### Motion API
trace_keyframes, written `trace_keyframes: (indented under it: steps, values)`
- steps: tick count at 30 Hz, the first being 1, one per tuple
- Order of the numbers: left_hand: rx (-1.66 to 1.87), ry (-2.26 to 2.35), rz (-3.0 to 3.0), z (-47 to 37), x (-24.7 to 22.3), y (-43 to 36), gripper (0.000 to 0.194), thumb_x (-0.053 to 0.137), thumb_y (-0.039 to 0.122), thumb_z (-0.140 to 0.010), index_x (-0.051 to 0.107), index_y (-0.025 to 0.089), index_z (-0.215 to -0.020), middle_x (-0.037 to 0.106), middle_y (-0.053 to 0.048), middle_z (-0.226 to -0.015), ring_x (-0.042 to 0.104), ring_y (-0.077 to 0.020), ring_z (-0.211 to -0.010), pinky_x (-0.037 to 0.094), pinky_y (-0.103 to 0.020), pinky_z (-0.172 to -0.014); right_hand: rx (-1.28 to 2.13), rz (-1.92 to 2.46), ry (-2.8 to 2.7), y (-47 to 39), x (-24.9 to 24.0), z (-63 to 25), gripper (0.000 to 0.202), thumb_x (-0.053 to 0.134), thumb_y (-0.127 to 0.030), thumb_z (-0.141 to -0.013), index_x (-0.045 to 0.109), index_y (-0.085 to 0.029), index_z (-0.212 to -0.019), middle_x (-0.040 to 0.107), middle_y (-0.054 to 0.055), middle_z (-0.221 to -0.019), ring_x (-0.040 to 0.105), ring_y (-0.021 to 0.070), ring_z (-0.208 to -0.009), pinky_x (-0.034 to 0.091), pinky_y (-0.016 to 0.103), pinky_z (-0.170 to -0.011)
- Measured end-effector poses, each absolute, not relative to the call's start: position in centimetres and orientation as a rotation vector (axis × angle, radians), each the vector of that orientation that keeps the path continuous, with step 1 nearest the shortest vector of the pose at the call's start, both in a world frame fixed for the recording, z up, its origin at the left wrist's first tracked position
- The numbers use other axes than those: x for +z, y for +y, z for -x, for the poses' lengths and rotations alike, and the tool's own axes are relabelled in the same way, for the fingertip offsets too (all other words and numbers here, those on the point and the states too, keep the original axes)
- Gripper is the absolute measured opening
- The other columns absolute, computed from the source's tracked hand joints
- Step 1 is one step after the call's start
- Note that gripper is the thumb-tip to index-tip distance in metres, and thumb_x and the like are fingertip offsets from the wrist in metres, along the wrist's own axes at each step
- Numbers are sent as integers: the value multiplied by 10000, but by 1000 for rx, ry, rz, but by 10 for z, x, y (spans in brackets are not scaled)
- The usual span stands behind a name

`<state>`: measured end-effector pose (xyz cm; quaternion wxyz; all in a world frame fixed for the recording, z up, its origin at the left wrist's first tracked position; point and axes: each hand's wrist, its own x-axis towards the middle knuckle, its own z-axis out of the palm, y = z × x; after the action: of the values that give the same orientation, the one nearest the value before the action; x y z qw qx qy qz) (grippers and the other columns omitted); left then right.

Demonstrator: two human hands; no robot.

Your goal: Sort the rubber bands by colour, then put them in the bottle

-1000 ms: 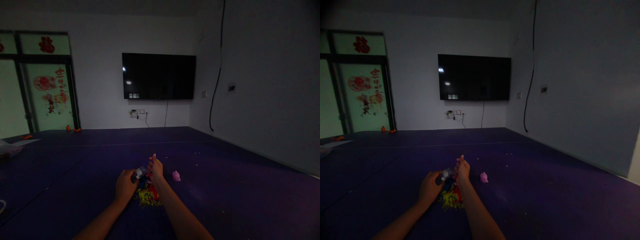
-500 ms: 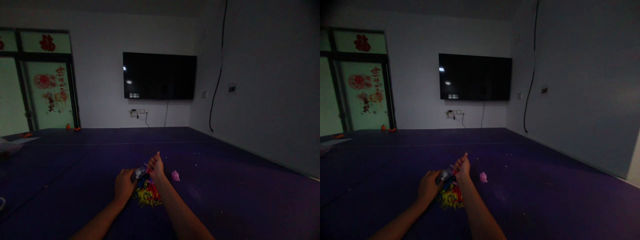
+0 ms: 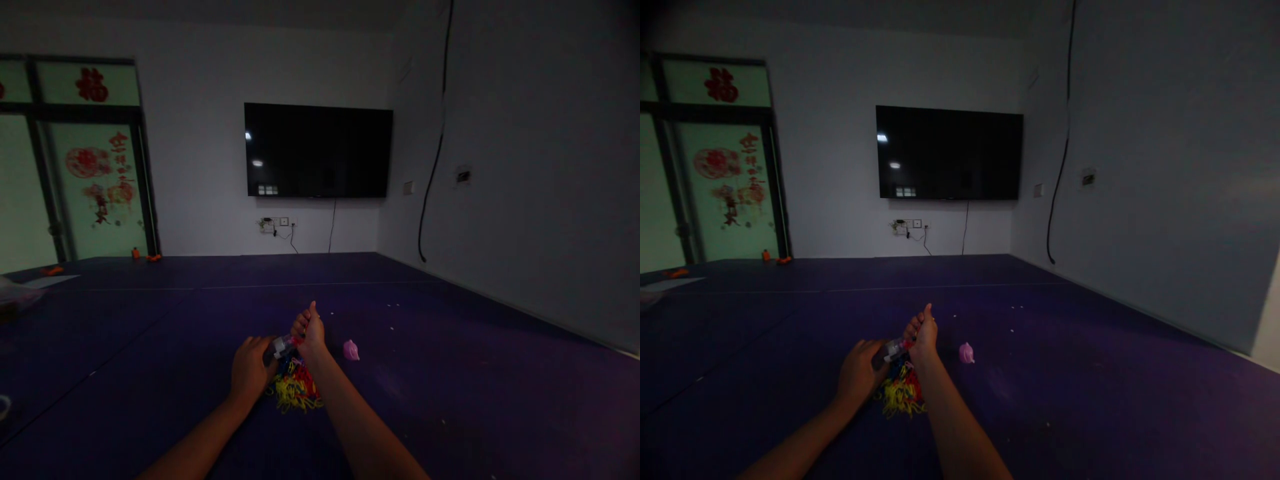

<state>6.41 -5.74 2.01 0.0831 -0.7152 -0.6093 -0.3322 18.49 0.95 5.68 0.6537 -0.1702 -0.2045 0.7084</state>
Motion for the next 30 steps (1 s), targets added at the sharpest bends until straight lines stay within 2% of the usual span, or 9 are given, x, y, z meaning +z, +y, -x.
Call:
trace_keyframes:
  steps: [11,19,27,30]
  values:
    - [-969,-1792,2123,-68,20,-60,331,561,215,-733,616,223,-1059,675,-41,-963,574,-224,-924,389,-337,-853,1415,462,-484,13,50,-175,437,492,-566,-796,327,-214,-596,314,-109,-401,287,53,-309,198,186,-330]
    - [-868,-1849,2093,-72,27,-67,338,560,269,-755,621,205,-1080,682,-61,-990,571,-243,-945,365,-344,-794,1262,465,-548,16,42,-169,467,547,-624,-719,375,-211,-586,393,-85,-424,413,81,-385,325,206,-393]
    - [-857,-1863,2072,-72,26,-67,324,517,299,-792,613,224,-1092,686,-53,-969,579,-228,-933,340,-335,-771,1142,579,-697,17,37,-166,483,577,-641,-676,491,-178,-566,529,-22,-481,447,91,-422,342,217,-423]
    - [-850,-1897,2068,-71,25,-65,313,514,303,-794,626,220,-1074,693,-58,-948,585,-228,-919,332,-329,-765,1135,600,-694,17,36,-166,498,576,-655,-665,514,-170,-570,523,-21,-484,459,95,-438,348,218,-439]
